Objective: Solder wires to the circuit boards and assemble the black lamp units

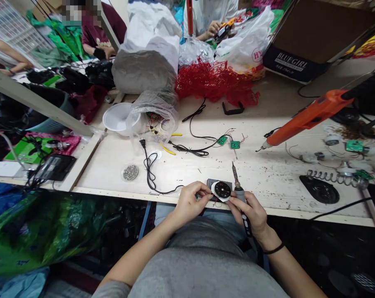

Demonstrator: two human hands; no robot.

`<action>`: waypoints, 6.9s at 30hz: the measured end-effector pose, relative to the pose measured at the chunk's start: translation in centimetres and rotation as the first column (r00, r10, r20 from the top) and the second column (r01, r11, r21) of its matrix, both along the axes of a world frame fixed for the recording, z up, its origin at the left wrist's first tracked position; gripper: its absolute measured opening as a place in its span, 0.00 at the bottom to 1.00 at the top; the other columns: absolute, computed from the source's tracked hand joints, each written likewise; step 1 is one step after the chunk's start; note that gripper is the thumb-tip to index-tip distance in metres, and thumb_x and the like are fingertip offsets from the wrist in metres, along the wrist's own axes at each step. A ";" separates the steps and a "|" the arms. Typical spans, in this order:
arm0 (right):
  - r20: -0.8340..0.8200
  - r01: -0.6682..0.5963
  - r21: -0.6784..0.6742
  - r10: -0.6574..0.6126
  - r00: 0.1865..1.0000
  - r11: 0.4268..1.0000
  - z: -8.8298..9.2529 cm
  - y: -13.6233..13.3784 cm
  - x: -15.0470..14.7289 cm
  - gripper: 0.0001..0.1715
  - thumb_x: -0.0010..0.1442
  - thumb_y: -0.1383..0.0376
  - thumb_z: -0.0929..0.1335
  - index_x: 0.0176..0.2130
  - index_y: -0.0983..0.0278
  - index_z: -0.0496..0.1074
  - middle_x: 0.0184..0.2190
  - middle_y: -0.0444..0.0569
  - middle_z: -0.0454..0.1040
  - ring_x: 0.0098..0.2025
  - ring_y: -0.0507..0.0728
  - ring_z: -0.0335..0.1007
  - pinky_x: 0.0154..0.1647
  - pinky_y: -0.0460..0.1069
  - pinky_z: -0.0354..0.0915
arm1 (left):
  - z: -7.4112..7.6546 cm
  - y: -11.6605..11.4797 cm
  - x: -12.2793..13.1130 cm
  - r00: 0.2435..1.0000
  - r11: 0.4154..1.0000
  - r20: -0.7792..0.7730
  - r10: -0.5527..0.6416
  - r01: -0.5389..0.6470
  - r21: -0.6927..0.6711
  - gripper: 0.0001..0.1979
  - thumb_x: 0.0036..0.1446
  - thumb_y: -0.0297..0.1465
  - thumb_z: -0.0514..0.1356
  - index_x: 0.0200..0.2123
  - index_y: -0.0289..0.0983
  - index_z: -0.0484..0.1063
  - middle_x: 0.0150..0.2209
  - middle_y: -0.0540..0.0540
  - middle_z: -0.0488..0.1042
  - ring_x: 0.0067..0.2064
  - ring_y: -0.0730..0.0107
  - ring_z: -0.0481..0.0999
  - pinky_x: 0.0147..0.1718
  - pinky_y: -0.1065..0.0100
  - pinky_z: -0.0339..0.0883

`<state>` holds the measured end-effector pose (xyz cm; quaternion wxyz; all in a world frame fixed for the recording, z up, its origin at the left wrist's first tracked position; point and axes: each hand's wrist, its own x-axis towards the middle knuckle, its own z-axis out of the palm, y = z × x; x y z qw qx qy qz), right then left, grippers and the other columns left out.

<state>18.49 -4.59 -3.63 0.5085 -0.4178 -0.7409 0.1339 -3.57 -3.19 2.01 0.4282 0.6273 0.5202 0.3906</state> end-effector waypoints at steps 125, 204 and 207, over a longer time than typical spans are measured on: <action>-0.083 0.005 -0.256 -0.027 0.996 0.967 7.6 -7.3 0.5 0.16 0.66 0.70 0.69 0.50 0.57 0.79 0.31 0.44 0.81 0.27 0.52 0.78 0.29 0.45 0.75 | -0.9 -0.9 0.6 0.995 0.996 -0.086 -0.060 0.065 0.065 0.06 0.56 0.24 0.63 0.34 0.38 0.81 0.31 0.47 0.79 0.32 0.72 0.78 0.33 0.72 0.73; -0.006 0.023 -0.207 -0.025 1.000 0.978 8.0 -5.6 -1.3 0.11 0.66 0.70 0.69 0.45 0.59 0.80 0.33 0.45 0.83 0.26 0.54 0.79 0.29 0.46 0.77 | -1.2 -1.3 -0.3 0.979 0.982 -0.141 -0.146 0.161 0.097 0.06 0.61 0.28 0.62 0.32 0.39 0.78 0.32 0.47 0.79 0.35 0.68 0.77 0.37 0.68 0.70; -0.009 0.014 -0.208 -0.017 1.000 0.978 7.5 -5.7 -1.2 0.13 0.65 0.71 0.69 0.46 0.59 0.80 0.34 0.46 0.83 0.27 0.54 0.79 0.31 0.47 0.78 | -1.4 -1.3 -0.3 0.978 0.976 -0.139 -0.154 0.172 0.131 0.06 0.61 0.27 0.61 0.33 0.39 0.78 0.31 0.47 0.79 0.35 0.68 0.78 0.37 0.68 0.70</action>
